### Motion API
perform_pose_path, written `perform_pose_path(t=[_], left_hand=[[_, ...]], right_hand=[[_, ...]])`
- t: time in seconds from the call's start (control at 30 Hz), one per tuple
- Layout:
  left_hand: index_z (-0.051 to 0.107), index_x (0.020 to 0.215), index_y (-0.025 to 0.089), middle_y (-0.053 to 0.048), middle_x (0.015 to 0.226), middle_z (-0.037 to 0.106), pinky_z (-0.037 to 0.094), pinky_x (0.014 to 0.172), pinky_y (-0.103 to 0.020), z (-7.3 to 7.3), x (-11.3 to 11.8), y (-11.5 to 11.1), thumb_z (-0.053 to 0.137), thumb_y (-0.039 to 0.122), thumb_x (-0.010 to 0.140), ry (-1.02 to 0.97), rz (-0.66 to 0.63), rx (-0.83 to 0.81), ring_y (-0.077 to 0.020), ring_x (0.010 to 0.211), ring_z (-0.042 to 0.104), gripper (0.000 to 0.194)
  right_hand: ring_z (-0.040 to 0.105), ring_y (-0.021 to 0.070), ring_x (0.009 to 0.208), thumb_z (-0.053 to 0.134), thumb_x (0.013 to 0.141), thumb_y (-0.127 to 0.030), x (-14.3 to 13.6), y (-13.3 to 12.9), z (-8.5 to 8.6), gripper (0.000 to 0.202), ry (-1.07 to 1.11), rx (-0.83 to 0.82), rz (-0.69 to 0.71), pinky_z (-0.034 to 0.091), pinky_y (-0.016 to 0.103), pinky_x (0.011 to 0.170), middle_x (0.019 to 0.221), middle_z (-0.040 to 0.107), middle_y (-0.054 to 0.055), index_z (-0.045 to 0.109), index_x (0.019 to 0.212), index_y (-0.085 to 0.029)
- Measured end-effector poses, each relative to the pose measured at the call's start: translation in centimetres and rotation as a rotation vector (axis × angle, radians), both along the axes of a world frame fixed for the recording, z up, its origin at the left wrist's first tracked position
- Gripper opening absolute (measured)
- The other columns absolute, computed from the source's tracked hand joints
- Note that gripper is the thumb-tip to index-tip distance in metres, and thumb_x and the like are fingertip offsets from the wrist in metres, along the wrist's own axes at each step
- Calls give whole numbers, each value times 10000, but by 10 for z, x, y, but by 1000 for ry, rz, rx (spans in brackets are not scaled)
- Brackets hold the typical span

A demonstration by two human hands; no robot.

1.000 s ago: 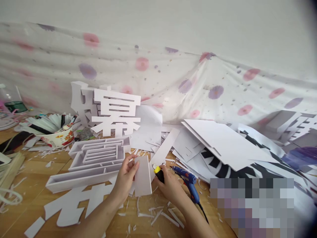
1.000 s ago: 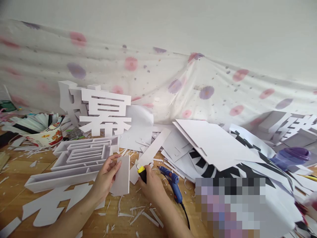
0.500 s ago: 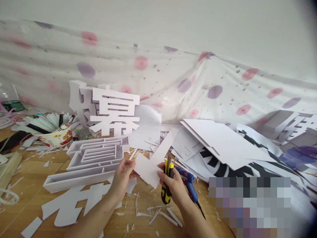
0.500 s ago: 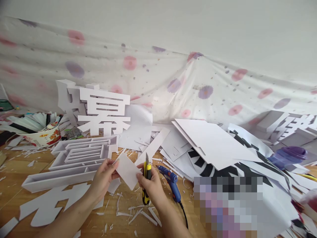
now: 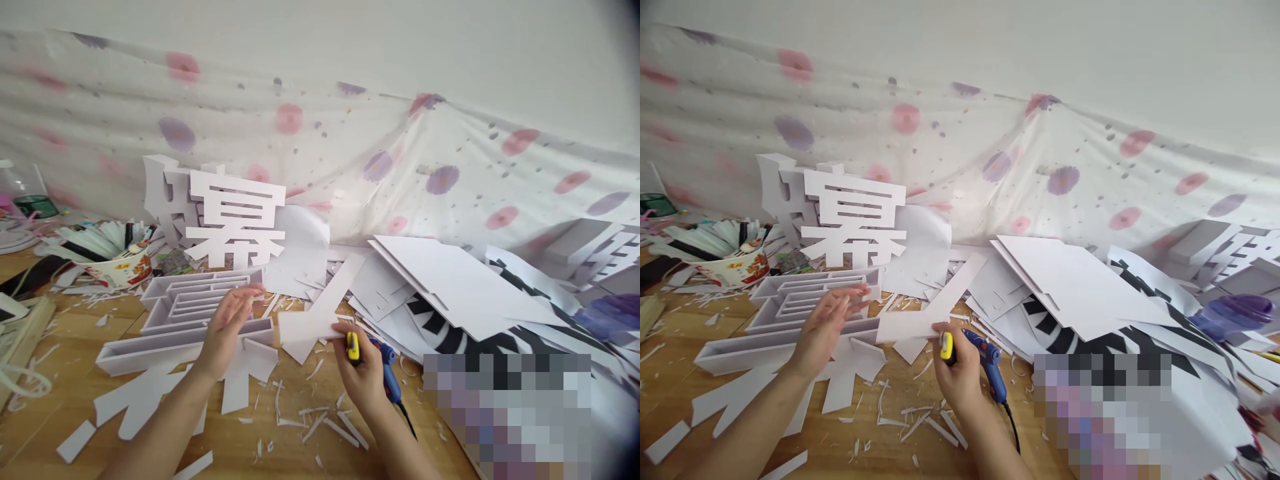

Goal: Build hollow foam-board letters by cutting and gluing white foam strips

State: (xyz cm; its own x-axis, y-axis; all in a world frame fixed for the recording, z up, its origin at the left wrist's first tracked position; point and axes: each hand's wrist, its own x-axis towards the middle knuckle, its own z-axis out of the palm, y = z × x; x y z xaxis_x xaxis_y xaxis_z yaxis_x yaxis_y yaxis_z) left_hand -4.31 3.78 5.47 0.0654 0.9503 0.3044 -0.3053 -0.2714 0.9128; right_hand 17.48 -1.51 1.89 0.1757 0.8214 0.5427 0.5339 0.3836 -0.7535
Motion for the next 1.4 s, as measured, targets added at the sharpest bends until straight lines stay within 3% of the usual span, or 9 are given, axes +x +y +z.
perform_pose_path(t=[0.07,0.17,0.23,0.37,0.47,0.63,0.93,1.13,1.4], left_hand=[[597,1029,226,-83,1227,560,363,1019,-428,4,-3,-6,656,408,744,163,-41,70,-270,1203,468,343],[453,1289,281,-104,1375,449,336,1033,-459,0,5,-23,765,385,617,514,-306,21,-314,1256,413,748],[390,1342,291,-117,1412,404,324,1027,-503,-8,16,-34,833,357,490,672,-356,-23,-362,1273,377,962],[466,1265,240,-108,1292,529,368,987,-475,-21,30,-40,715,232,603,763,-307,-65,-322,1165,493,708],[449,1223,221,-75,1149,583,427,907,-392,-21,30,-37,602,129,627,724,-342,-63,-255,1038,548,623],[436,1108,223,0,896,522,442,715,-270,-15,29,-38,494,46,592,687,-375,27,-160,798,506,548],[454,1069,231,-5,899,522,444,704,-259,-15,34,-39,617,168,657,681,-373,102,-161,793,495,447],[472,1020,222,-2,884,539,445,708,-256,-14,34,-38,503,45,596,689,-365,126,-160,788,519,460],[478,1008,221,0,893,539,419,706,-254,-14,34,-41,468,19,557,722,-374,152,-161,789,518,494]], right_hand=[[601,167,700,477,768,-170,-1,-5,6,180,-205,101,99,446,270,633,779,651,39,560,924,-205],[588,165,663,442,705,-120,-4,-10,13,256,-386,156,225,426,262,596,745,633,34,547,924,-201],[573,163,634,431,683,-121,-6,-12,15,277,-439,146,265,403,257,568,726,619,30,545,924,-200],[585,160,675,439,673,-109,-5,-13,16,361,-438,104,387,395,250,594,771,629,26,536,1007,-206],[573,145,669,444,665,-89,0,-12,18,497,-335,6,371,397,239,620,779,619,7,469,1148,-208],[516,143,623,473,599,-84,7,-10,29,212,-497,-181,328,322,231,575,666,563,-16,513,765,-210],[494,151,604,502,576,-121,3,-16,30,139,-749,-186,394,258,246,568,645,559,-14,434,652,-216],[500,146,600,479,548,-91,3,-13,31,160,-747,-185,337,239,238,547,646,572,-10,435,642,-212],[506,140,591,472,575,-83,6,-10,28,148,-730,-166,271,252,233,554,620,557,-16,441,644,-211]])
